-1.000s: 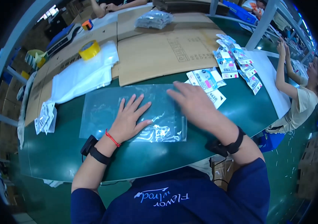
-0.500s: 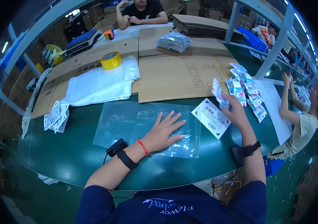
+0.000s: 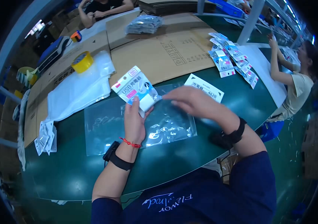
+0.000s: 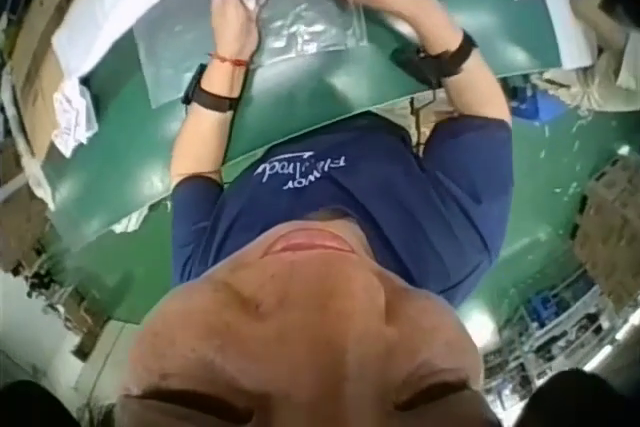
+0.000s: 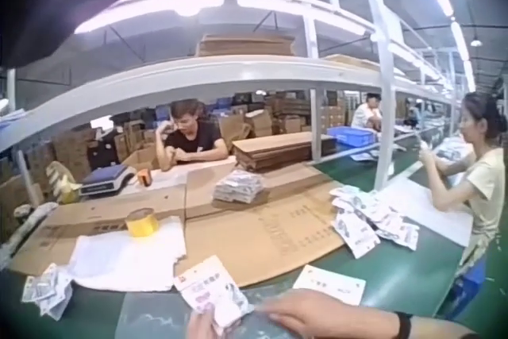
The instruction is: Packaging small labeled packets into larger clear plastic bags.
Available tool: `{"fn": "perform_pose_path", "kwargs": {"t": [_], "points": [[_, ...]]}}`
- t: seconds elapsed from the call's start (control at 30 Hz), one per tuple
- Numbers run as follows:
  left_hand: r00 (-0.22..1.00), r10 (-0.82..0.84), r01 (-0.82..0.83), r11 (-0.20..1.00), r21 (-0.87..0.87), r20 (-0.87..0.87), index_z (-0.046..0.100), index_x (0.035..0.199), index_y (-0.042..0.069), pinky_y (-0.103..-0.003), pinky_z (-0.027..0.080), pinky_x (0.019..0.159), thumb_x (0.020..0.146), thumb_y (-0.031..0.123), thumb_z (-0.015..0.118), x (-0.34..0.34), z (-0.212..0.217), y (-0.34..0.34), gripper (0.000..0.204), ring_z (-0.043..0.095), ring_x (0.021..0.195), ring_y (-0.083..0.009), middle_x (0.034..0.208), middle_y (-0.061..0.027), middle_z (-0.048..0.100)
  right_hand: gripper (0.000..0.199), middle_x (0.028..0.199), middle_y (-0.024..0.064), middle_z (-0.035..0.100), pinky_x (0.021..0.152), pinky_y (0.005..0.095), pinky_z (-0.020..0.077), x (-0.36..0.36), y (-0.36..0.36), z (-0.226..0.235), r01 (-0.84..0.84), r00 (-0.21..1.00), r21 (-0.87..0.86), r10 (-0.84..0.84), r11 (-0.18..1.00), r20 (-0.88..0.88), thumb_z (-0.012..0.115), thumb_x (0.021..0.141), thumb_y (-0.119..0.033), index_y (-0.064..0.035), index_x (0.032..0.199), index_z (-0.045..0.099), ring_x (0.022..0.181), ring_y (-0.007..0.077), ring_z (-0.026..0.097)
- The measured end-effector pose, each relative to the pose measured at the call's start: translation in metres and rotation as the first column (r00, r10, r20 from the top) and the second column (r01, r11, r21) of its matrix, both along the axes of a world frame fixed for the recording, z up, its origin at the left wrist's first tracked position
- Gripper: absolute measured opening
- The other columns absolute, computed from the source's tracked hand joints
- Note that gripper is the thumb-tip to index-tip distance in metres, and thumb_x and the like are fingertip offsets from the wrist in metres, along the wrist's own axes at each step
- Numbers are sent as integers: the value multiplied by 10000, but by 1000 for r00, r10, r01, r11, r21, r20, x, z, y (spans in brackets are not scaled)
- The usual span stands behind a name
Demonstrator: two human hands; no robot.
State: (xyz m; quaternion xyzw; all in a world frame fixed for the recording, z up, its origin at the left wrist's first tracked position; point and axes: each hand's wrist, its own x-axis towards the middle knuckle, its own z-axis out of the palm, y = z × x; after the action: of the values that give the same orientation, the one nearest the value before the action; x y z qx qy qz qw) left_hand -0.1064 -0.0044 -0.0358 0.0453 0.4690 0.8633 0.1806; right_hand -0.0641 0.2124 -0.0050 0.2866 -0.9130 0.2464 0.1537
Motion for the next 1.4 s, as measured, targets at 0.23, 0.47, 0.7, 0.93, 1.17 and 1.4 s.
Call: {"fn": "perform_pose_path", "kwargs": {"t": [0.23, 0.47, 0.7, 0.93, 1.17, 1.4], "points": [[999, 37, -38, 999, -16, -24, 489, 1178, 40, -330, 492, 855, 979, 263, 476, 2, -1, 5, 299, 586, 1038, -171, 1173, -75, 572, 390, 1301, 122, 506, 973, 423, 389, 32, 84, -26, 422, 886, 305, -460, 854, 60, 576, 861, -153, -100, 1246, 546, 1172, 307, 489], [1000, -30, 30, 999, -36, -7, 532, 1140, 21, -279, 460, 877, 970, 277, 506, 0, -7, 2, 308, 577, 995, -126, 1143, -68, 586, 455, 1350, 131, 458, 998, 459, 359, 11, 87, -29, 664, 685, 391, -728, 638, 24, 564, 859, -167, -108, 1303, 485, 1236, 303, 435], [995, -65, 56, 992, -115, -75, 557, 1120, 8, -266, 460, 857, 959, 270, 532, 3, -9, 3, 308, 578, 971, -109, 1095, -61, 611, 427, 1184, 186, 567, 870, 431, 468, -1, 167, -9, 787, 612, 438, -470, 434, -635, 546, 793, -61, -85, 1219, 528, 1063, 331, 562], [985, -123, 97, 975, -201, -122, 559, 1130, 4, -265, 469, 839, 951, 236, 547, 7, -10, 2, 294, 586, 967, -111, 1083, -62, 619, 120, 760, 160, 647, 596, 453, 503, -16, 187, -31, 773, 623, 416, -698, 479, -353, 586, 792, -167, -49, 771, 582, 677, 342, 636], [992, 9, -14, 999, -34, -124, 572, 1128, 4, -265, 469, 842, 950, 204, 547, 3, -8, -2, 269, 587, 976, -115, 1100, -69, 615, 260, 613, 56, 593, 472, 315, 452, -20, 143, 59, 696, 672, -489, -716, 526, 188, 568, 887, -278, -41, 789, 615, 544, 173, 610], [960, 24, -42, 998, -57, -280, 527, 1210, 1, -280, 457, 890, 956, 187, 532, -2, -3, 4, 315, 574, 1021, -134, 1108, -66, 606, 250, 709, 44, 632, 484, 231, 461, -9, 23, 71, 557, 743, -682, 82, 473, 664, 564, 908, -266, -24, 944, 615, 584, 116, 623]]}}
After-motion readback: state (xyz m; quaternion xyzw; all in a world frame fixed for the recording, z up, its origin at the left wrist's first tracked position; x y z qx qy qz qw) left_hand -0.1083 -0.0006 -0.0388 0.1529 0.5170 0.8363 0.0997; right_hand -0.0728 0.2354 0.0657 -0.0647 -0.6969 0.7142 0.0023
